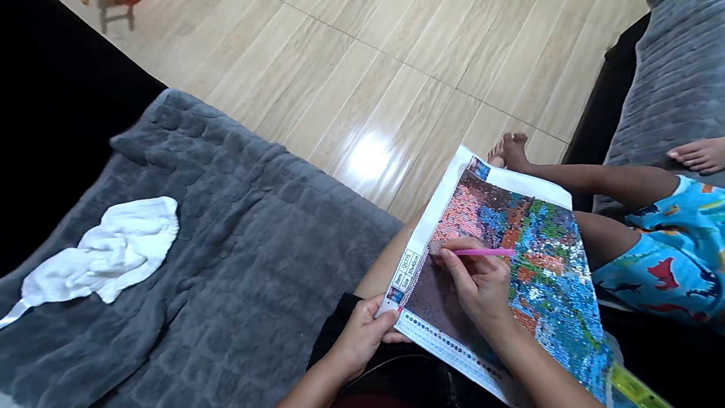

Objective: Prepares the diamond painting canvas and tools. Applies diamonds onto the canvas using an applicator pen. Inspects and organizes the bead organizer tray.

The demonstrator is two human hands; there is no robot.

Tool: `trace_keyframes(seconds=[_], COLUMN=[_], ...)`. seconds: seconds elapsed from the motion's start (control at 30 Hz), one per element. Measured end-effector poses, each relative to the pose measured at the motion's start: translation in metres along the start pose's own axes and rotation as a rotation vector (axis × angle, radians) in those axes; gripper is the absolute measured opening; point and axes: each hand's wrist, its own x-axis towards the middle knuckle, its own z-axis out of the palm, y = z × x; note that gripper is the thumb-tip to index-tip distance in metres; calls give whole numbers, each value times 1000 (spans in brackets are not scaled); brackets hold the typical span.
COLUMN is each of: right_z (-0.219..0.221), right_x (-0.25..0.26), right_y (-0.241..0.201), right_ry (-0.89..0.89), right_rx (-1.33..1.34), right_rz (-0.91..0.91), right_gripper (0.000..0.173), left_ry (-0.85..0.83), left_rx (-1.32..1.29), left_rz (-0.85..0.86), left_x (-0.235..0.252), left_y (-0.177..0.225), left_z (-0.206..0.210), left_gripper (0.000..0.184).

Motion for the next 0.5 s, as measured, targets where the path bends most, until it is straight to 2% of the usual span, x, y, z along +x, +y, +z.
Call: trace_keyframes(seconds=[0.33, 0.5], right_z=[-17, -15], right_x=[-3, -19], right_y=[-21, -30], right_ry=[48, 9], right_rx=[152, 218], right_rz=[153, 178], right_gripper=[11, 11], left_ry=[-58, -82], left_rx=[-23, -28], left_rz=[-9, 1], left_x=[0, -1], left_y=[0, -1], left_z=[-6, -9], left_gripper=[23, 23])
